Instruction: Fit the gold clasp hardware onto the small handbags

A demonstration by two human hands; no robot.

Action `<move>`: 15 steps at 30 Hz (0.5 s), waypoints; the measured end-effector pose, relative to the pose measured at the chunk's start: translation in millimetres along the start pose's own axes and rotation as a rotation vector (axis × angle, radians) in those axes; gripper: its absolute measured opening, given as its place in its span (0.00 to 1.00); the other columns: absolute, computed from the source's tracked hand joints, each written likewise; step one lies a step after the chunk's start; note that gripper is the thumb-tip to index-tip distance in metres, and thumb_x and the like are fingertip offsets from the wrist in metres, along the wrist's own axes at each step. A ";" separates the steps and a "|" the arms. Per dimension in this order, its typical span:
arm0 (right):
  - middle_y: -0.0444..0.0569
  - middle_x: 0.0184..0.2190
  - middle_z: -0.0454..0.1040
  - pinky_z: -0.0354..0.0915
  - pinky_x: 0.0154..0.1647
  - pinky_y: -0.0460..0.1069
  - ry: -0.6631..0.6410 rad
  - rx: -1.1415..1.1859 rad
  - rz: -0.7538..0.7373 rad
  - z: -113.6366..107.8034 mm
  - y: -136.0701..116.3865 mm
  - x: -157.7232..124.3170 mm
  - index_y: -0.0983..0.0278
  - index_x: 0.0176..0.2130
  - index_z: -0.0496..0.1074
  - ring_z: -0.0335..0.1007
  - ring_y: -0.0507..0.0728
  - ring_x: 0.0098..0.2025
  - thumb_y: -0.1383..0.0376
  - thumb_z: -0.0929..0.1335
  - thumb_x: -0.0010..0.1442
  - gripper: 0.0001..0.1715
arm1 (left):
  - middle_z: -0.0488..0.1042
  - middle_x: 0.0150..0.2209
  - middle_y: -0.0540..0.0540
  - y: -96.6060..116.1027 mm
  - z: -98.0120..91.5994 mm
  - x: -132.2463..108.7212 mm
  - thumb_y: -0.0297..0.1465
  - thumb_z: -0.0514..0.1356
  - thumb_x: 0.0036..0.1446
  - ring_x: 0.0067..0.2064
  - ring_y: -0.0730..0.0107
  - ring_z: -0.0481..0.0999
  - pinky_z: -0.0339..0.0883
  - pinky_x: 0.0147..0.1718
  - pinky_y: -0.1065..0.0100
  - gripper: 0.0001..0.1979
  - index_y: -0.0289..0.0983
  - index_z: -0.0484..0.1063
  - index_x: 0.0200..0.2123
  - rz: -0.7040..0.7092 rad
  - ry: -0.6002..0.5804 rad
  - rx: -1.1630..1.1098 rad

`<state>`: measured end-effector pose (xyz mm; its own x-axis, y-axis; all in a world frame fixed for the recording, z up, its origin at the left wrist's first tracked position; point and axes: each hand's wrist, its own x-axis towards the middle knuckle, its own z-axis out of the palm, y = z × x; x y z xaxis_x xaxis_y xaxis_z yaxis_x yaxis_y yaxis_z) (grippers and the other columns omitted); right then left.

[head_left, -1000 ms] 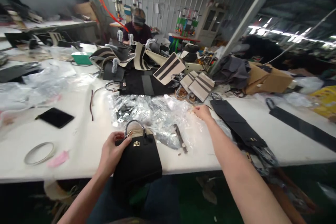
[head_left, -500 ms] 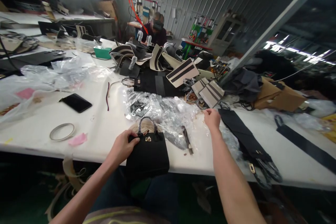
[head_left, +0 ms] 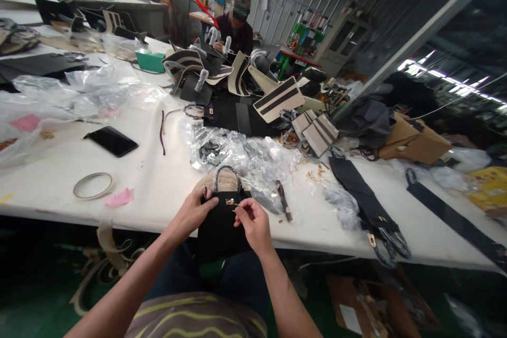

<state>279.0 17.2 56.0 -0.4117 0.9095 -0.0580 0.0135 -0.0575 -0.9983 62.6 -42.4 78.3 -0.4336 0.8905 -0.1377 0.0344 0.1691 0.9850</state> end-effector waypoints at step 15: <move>0.47 0.37 0.85 0.79 0.41 0.52 -0.114 -0.089 -0.014 -5.4 -5.0 2.3 0.61 0.49 0.86 0.82 0.56 0.34 0.51 0.80 0.67 0.18 | 0.89 0.51 0.34 -5.3 -14.9 -49.3 0.47 0.83 0.52 0.56 0.45 0.88 0.82 0.54 0.58 0.29 0.35 0.87 0.50 -0.296 -0.068 -0.710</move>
<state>282.9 21.8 60.8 -0.5135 0.8568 -0.0478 0.0860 -0.0041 -0.9963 70.4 -93.5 81.5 -0.2773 0.8784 -0.3892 -0.6703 0.1134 0.7334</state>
